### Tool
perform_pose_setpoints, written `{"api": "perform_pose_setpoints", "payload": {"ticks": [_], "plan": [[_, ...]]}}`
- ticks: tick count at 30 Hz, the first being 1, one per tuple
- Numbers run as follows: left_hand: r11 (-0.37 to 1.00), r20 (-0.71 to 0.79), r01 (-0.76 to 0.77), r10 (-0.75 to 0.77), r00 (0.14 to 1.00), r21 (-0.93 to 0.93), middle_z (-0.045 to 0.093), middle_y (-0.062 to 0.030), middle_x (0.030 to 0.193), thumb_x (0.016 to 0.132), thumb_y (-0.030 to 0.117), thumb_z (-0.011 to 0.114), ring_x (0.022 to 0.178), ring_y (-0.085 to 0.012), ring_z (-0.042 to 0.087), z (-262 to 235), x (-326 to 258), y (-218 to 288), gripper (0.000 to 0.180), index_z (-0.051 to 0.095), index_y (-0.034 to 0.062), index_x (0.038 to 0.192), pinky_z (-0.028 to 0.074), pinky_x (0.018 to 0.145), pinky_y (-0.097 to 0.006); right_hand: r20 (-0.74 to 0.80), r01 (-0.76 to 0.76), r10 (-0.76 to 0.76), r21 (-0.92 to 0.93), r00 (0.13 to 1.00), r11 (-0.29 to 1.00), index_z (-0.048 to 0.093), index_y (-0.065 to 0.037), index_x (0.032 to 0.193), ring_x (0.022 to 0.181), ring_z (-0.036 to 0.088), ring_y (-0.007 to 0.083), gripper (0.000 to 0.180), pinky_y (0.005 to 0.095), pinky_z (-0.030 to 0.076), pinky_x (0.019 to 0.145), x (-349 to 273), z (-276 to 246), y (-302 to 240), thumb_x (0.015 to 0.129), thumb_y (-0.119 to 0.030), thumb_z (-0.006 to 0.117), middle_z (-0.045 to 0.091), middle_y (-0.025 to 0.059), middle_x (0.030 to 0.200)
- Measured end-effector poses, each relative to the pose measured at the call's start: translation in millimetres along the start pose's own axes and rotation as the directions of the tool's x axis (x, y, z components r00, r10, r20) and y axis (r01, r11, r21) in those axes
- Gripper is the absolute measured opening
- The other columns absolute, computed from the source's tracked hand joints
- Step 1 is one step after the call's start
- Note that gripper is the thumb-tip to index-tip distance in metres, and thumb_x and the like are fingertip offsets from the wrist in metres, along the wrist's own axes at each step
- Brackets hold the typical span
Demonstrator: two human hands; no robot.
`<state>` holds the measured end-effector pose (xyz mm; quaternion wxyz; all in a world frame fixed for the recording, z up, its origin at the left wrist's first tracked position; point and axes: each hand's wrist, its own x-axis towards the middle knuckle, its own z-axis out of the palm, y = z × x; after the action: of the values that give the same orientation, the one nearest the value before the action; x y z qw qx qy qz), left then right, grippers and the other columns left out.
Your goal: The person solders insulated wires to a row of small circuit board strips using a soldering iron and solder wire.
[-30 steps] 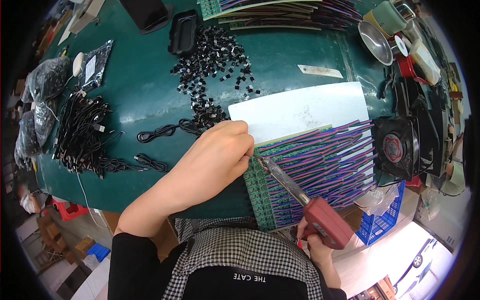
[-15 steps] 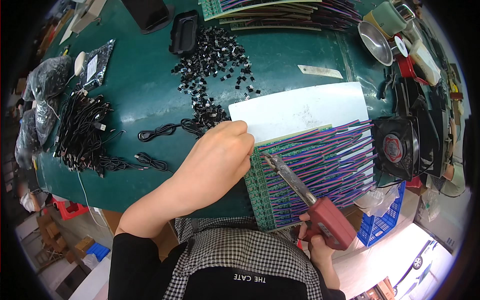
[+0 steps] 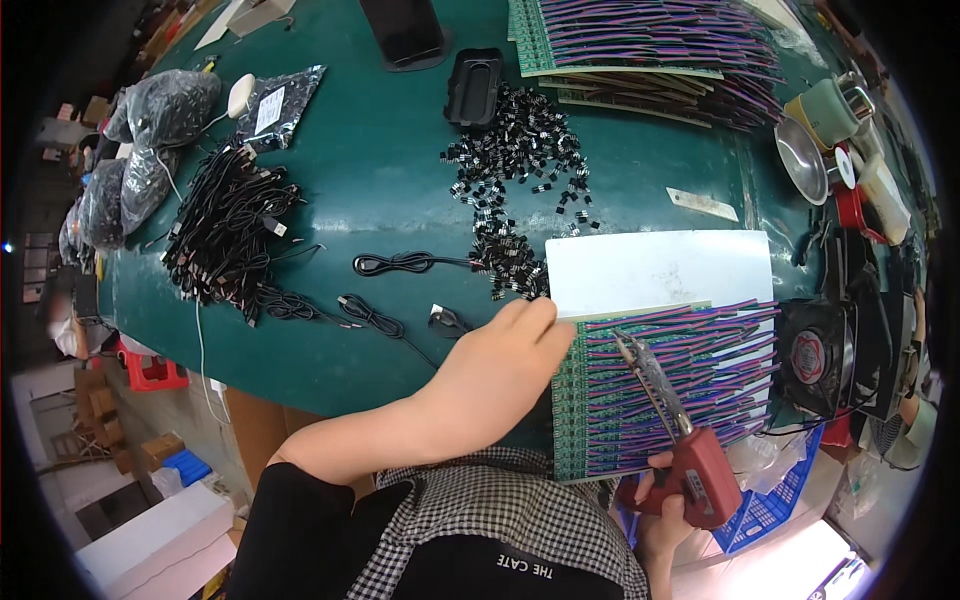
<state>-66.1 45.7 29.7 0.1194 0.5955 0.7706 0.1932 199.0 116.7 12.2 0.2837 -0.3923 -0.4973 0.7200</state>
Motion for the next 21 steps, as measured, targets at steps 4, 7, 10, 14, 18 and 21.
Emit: {"api": "perform_pose_setpoints", "payload": {"ticks": [4, 7, 10, 14, 18, 21], "plan": [[0.977, -0.316, 0.161, -0.197, 0.928, -0.138, 0.059, -0.0125, 0.095, 0.073, -0.001, 0.064, 0.087, -0.0317, 0.057, -12.8, 2.6, -31.7, 0.022, 0.060, 0.0027, 0.095, 0.047, 0.078, -0.038, -0.015, 0.026, -0.025, 0.014, 1.000, 1.000, 0.043, 0.003, 0.124, 0.066, 0.057, 0.0190, 0.067, 0.0271, 0.047, 0.056, 0.1, 1.6, -0.1, 0.078, -0.037, 0.072, 0.058, 0.0204, 0.108], [0.965, -0.284, 0.255, -0.230, 0.931, 0.054, 0.060, -0.0101, 0.086, 0.072, 0.001, 0.066, 0.087, -0.0305, 0.056, -18.5, 3.2, -60.4, 0.018, 0.061, 0.0037, 0.089, 0.044, 0.077, -0.036, -0.011, 0.027, -0.027, 0.022, 1.000, 0.999, 0.043, 0.002, 0.124, 0.066, 0.057, 0.0191, 0.067, 0.0268, 0.047, 0.056, 0.4, 2.9, -0.1, 0.078, -0.036, 0.072, 0.058, 0.0209, 0.109], [0.967, -0.189, 0.247, -0.253, 0.949, -0.055, 0.060, -0.0085, 0.080, 0.074, 0.007, 0.066, 0.080, -0.0273, 0.057, -9.1, 1.7, -80.0, 0.009, 0.062, 0.0048, 0.081, 0.042, 0.076, -0.038, 0.001, 0.027, -0.027, 0.030, 1.000, 0.999, 0.043, 0.002, 0.125, 0.067, 0.056, 0.0191, 0.066, 0.0265, 0.047, 0.055, 0.5, 4.1, 0.3, 0.079, -0.035, 0.071, 0.058, 0.0214, 0.109], [0.830, -0.176, 0.303, -0.424, 0.888, -0.469, 0.064, -0.0070, 0.077, 0.076, 0.005, 0.067, 0.070, -0.0183, 0.059, -9.4, -1.9, -85.5, 0.005, 0.066, 0.0021, 0.080, 0.045, 0.067, -0.030, 0.024, 0.032, -0.033, 0.038, 0.999, 0.999, 0.042, 0.002, 0.126, 0.067, 0.056, 0.0186, 0.064, 0.0271, 0.047, 0.056, -0.8, 2.6, -0.5, 0.080, -0.032, 0.070, 0.057, 0.0211, 0.110], [0.623, -0.057, 0.318, -0.505, 0.861, -0.714, 0.064, -0.0019, 0.077, 0.077, 0.003, 0.068, 0.068, -0.0081, 0.056, -14.3, -6.3, -63.3, 0.005, 0.068, 0.0011, 0.082, 0.042, 0.062, -0.022, 0.032, 0.026, -0.027, 0.051, 0.999, 0.998, 0.042, 0.002, 0.126, 0.068, 0.056, 0.0179, 0.063, 0.0275, 0.048, 0.058, -3.1, 1.3, -2.7, 0.080, -0.031, 0.070, 0.058, 0.0201, 0.111], [0.542, 0.027, 0.327, -0.488, 0.872, -0.774, 0.062, -0.0012, 0.075, 0.076, 0.001, 0.069, 0.065, -0.0045, 0.053, -14.7, -6.5, -38.4, 0.004, 0.067, 0.0005, 0.079, 0.038, 0.054, -0.018, 0.028, -0.010, 0.008, 0.058, 1.000, 0.998, 0.042, 0.002, 0.126, 0.070, 0.056, 0.0173, 0.062, 0.0267, 0.047, 0.060, -2.8, 1.8, -3.3, 0.081, -0.030, 0.069, 0.058, 0.0188, 0.113]]}}
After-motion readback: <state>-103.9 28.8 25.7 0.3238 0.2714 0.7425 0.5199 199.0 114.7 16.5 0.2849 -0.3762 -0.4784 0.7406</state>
